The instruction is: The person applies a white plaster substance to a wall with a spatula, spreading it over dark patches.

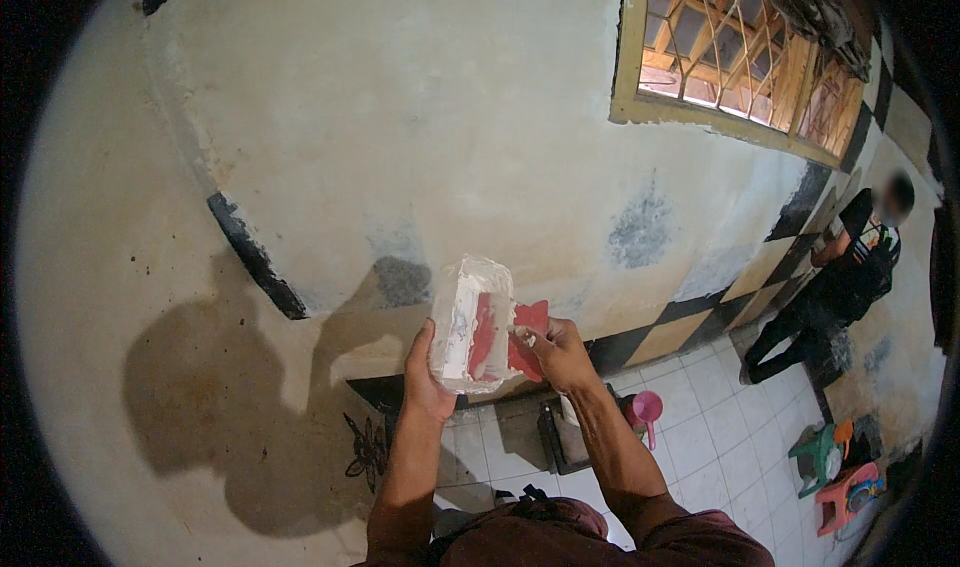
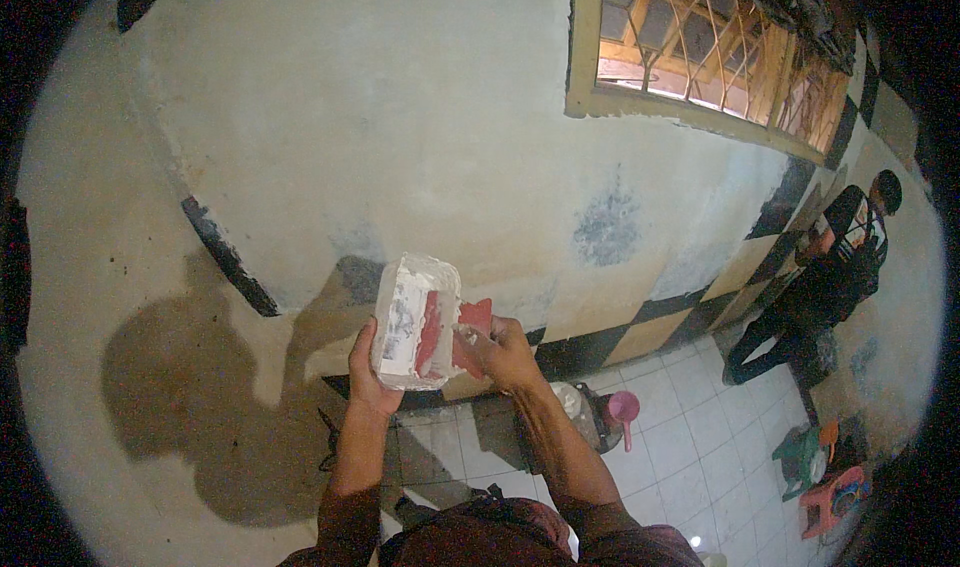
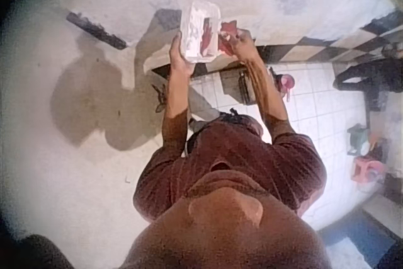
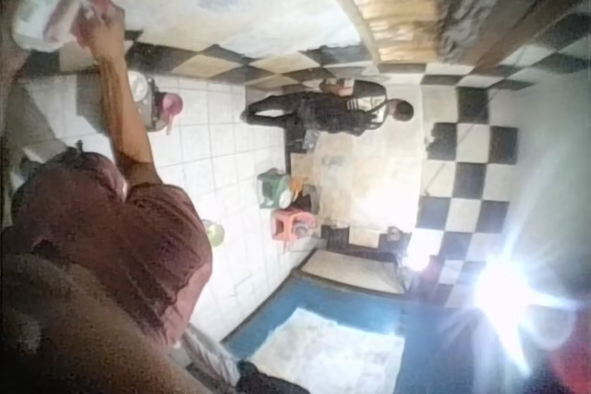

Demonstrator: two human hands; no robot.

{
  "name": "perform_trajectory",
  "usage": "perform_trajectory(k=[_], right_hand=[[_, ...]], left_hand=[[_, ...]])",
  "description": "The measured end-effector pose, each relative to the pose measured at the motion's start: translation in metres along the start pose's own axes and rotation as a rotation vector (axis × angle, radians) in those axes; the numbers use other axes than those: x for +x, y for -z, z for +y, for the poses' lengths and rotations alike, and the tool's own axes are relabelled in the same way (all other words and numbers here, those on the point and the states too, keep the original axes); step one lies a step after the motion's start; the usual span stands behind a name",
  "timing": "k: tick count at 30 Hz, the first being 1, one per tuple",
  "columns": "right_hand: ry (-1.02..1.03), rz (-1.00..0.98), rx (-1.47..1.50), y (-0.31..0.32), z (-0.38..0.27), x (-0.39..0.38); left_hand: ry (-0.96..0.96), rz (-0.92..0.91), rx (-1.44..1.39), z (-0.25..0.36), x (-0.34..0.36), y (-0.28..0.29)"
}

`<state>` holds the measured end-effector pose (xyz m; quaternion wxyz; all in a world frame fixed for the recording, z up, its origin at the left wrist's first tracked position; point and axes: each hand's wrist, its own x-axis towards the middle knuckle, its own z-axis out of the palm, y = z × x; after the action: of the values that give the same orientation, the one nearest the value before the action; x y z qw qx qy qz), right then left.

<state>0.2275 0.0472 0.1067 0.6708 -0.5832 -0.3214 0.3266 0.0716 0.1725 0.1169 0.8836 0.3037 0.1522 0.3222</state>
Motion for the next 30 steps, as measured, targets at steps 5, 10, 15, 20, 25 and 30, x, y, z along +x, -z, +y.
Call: perform_trajectory(k=[5,10,15,20,25,30], right_hand=[[-0.002,-0.035,-0.049,0.001,-0.008,-0.002],[0.059,0.061,0.116,-0.006,0.005,0.005],[-0.048,0.13,0.274,-0.018,-0.005,0.007],[-0.1,0.106,0.183,-0.013,0.006,0.009],[0.078,0.019,0.007,-0.009,0.004,0.003],[0.137,-0.05,-0.137,-0.018,-0.015,-0.006]], left_hand=[[-0.009,0.011,0.026,0.0,0.003,-0.001],[-0.002,-0.027,0.06,-0.004,0.006,0.003],[-0.038,0.005,0.072,-0.011,0.006,0.006],[0.005,0.031,0.064,-0.005,0.001,-0.003],[-0.007,0.032,0.031,-0.005,0.009,0.007],[0.005,0.019,-0.025,-0.01,0.01,0.01]])
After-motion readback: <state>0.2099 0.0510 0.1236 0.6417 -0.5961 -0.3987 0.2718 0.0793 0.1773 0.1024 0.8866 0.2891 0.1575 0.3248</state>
